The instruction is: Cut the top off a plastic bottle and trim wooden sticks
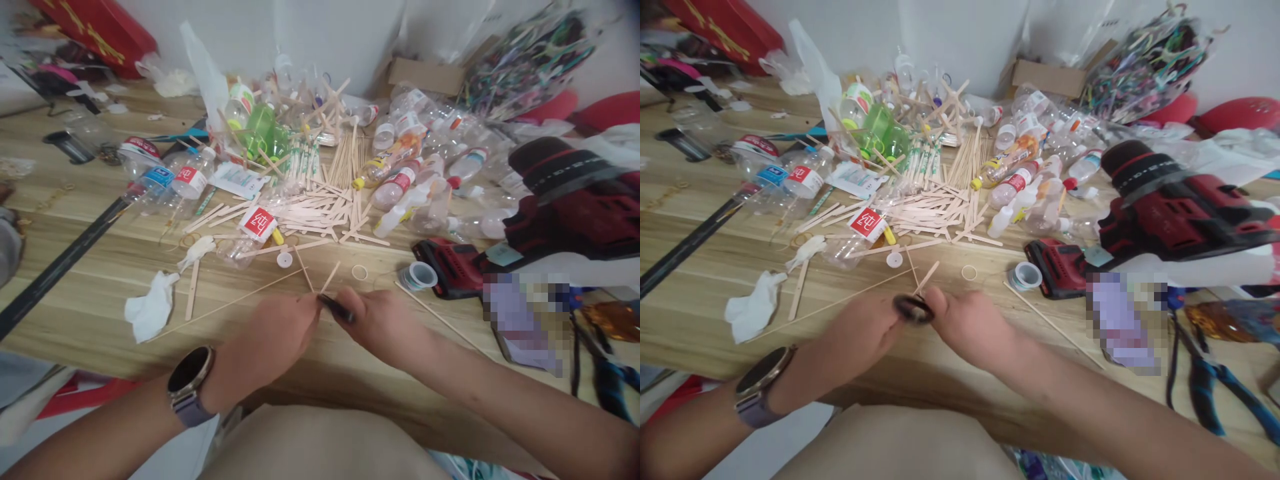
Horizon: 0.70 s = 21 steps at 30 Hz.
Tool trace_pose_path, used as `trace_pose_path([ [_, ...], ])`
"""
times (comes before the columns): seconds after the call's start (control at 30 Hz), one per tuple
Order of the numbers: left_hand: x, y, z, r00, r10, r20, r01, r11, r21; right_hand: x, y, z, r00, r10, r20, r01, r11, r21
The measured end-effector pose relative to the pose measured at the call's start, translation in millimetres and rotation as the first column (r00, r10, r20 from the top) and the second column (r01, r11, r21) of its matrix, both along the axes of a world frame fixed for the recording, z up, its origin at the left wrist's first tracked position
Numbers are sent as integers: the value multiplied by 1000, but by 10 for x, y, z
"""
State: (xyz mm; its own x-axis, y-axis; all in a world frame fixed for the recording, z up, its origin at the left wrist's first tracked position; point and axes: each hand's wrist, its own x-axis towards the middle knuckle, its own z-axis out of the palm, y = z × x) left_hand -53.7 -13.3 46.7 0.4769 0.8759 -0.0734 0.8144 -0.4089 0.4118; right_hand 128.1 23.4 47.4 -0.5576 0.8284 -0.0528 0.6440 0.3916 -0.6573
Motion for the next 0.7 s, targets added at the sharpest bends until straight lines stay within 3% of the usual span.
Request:
trace_pose_path([
  [0.13, 2, -19, 11, 996, 38, -77, -36, 999, 24, -7, -13, 26, 999, 30, -18, -32, 991, -128],
  [0.27, -16, -5, 57, 995, 6, 99, 1, 998, -62, 24, -4, 12, 999, 37, 31, -38, 998, 45],
  [0.33, -12, 3, 65, 993, 22, 117, -15, 998, -65, 23, -2, 25, 999, 36, 28, -37, 997, 60],
  [0.4, 3, -2, 53, 999, 36, 23, -36, 999, -18, 6, -17, 52, 1000, -1, -26, -2, 995, -95],
  [0.47, 19, -15, 36, 995, 27, -91, -25, 999, 25, -10, -42, 72, 994, -47, -99, 8, 931, -366],
  [0.5, 23, -22, 32, 993, 18, -117, -15, 999, 32, -10, -52, 75, 992, -59, -115, 6, 908, -419],
  [0.53, 24, -26, 34, 993, 16, -116, -13, 999, 31, -5, -57, 73, 992, -54, -113, 6, 921, -391],
  [0.6, 21, -28, 53, 1000, 14, -25, -13, 1000, 11, 17, -49, 58, 997, -17, -72, 6, 989, -146],
  [0.63, 19, -25, 67, 999, 10, 38, -10, 1000, -6, 30, -38, 51, 999, 1, -49, -2, 1000, -29],
  [0.7, 21, -20, 89, 996, 20, 85, -18, 1000, -25, 47, -12, 50, 999, 21, -37, -20, 999, 48],
])
